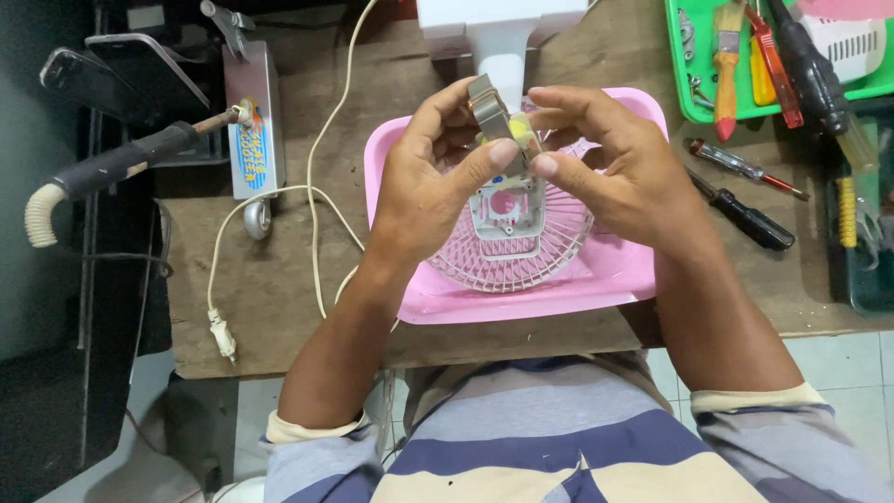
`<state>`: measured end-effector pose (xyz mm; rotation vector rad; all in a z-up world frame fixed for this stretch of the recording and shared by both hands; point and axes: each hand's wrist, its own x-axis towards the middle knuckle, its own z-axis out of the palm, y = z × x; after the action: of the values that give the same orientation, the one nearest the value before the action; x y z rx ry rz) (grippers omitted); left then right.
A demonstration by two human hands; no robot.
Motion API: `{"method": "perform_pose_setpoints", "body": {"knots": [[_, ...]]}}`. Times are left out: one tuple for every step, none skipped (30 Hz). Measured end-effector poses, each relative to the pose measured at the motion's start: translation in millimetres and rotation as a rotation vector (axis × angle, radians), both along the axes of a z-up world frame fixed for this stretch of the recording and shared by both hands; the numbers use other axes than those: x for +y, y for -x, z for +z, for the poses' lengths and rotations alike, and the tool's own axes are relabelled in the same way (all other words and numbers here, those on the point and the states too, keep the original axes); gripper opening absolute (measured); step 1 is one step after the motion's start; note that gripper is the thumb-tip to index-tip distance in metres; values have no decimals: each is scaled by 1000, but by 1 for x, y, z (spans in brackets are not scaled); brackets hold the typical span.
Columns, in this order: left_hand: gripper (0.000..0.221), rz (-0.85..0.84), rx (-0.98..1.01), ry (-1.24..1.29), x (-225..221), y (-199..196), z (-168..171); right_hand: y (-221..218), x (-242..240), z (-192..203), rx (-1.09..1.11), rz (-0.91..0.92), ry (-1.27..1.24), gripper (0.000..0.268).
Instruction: Disassembling a small electric fan motor using a screwdriver and manual manipulation of the internal components.
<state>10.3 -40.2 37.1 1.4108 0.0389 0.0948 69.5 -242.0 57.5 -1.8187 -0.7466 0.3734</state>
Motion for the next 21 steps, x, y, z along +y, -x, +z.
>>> {"method": "perform_pose_setpoints", "body": {"knots": [[60, 11, -6, 53, 1, 0, -2, 2, -1, 4, -109, -55, 97, 43], [60, 10, -5, 54, 2, -1, -6, 4, -6, 8, -108, -56, 98, 43], [60, 28, -19, 100, 3, -2, -10, 7, -11, 11, -207, -28, 206, 26], [60, 48, -33, 147, 4, -3, -15, 9, -16, 15, -307, 3, 315, 17], [60, 47, -33, 148, 4, -5, -15, 12, -14, 13, -307, 2, 316, 17], [60, 60, -17, 163, 5, -4, -16, 17, -13, 12, -401, 65, 477, 21], [60, 73, -1, 178, 5, -4, -17, 22, -12, 10, -493, 128, 639, 27], [60, 71, -2, 178, 5, -5, -18, 23, -8, 7, -493, 126, 640, 27], [60, 77, -7, 174, 5, -5, -18, 25, -4, 4, -514, 185, 728, 29], [59, 85, -13, 170, 5, -5, -18, 26, 1, 1, -535, 245, 815, 33], [59, 85, -14, 171, 5, -4, -18, 26, 5, 0, -536, 245, 816, 33], [59, 80, -12, 176, 5, -4, -18, 25, 9, -1, -575, 283, 860, 35], [59, 74, -10, 180, 6, -4, -17, 25, 14, -2, -613, 322, 903, 38], [59, 77, -13, 181, 6, -4, -18, 24, 17, -3, -617, 323, 903, 38], [59, 73, -17, 186, 6, -4, -19, 24, 20, -5, -634, 350, 905, 34], [58, 69, -20, 191, 6, -4, -20, 24, 24, -6, -649, 377, 906, 33], [58, 71, -21, 193, 6, -4, -19, 24, 24, -8, -650, 379, 907, 33], [58, 69, -15, 182, 6, -4, -17, 25, 25, -10, -710, 365, 908, 21], [58, 67, -8, 170, 5, -3, -16, 26, 26, -12, -769, 350, 908, 11], [58, 69, -8, 172, 5, -3, -17, 27, 26, -16, -770, 353, 909, 11], [59, 70, -9, 176, 5, -4, -18, 29, 26, -20, -773, 343, 916, 15]]}}
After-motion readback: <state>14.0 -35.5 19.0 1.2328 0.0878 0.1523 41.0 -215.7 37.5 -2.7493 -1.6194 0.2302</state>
